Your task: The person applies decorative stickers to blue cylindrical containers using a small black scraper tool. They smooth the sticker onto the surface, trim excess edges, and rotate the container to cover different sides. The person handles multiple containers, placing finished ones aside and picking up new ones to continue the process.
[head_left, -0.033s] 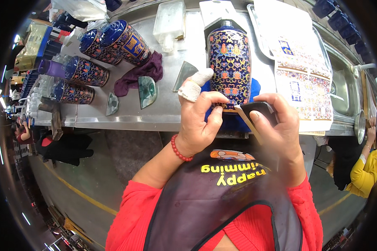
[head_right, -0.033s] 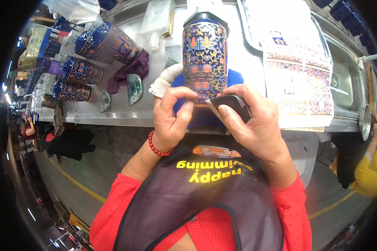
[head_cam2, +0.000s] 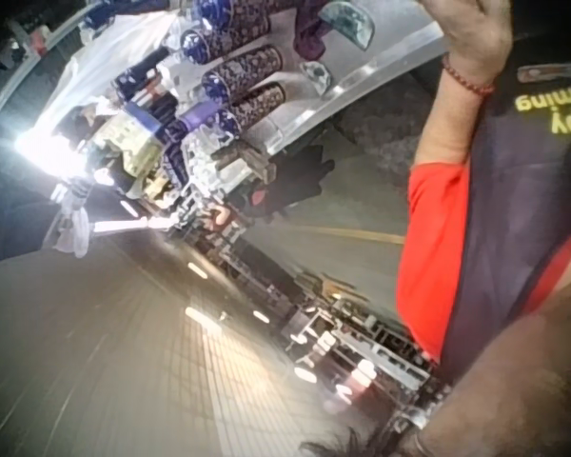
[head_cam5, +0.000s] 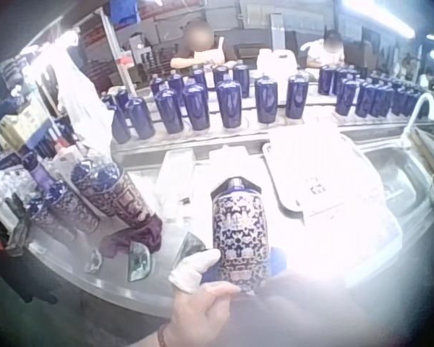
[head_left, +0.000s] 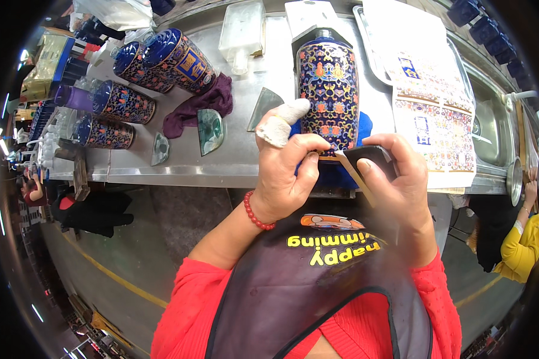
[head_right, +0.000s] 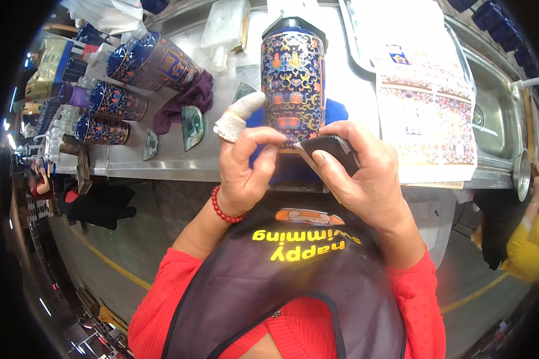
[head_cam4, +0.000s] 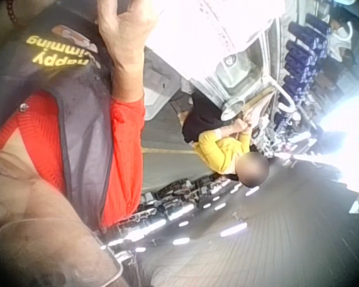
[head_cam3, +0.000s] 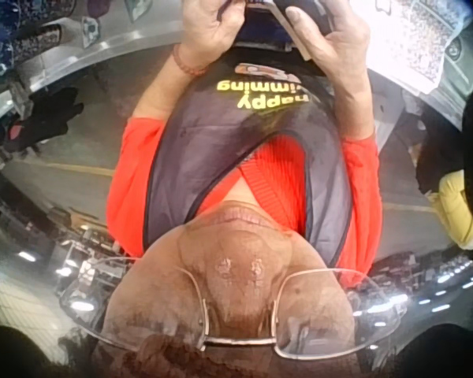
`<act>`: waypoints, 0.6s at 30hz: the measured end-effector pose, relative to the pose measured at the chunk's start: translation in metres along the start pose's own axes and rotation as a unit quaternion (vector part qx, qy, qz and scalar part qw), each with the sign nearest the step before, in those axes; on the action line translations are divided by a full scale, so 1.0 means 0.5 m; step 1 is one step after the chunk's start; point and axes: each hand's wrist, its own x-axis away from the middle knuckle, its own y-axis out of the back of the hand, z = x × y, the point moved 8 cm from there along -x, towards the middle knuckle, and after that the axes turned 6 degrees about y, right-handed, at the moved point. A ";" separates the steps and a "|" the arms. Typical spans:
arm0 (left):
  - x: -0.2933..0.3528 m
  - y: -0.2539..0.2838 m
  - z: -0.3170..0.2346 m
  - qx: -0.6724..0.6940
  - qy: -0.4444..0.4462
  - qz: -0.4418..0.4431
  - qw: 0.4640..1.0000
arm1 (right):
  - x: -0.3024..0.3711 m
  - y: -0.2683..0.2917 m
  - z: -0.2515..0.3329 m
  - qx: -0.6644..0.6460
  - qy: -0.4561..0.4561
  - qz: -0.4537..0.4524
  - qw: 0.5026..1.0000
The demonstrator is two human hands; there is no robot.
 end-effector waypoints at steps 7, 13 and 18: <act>-0.003 -0.002 -0.031 -0.128 -0.083 0.042 0.987 | 0.004 0.002 -0.001 0.002 0.005 0.000 1.000; -0.008 -0.002 -0.023 -0.120 -0.078 0.049 0.988 | 0.005 -0.001 -0.007 -0.005 -0.009 0.003 1.000; -0.007 0.003 -0.017 -0.093 -0.071 0.032 0.993 | 0.004 -0.010 -0.007 -0.019 0.006 0.003 1.000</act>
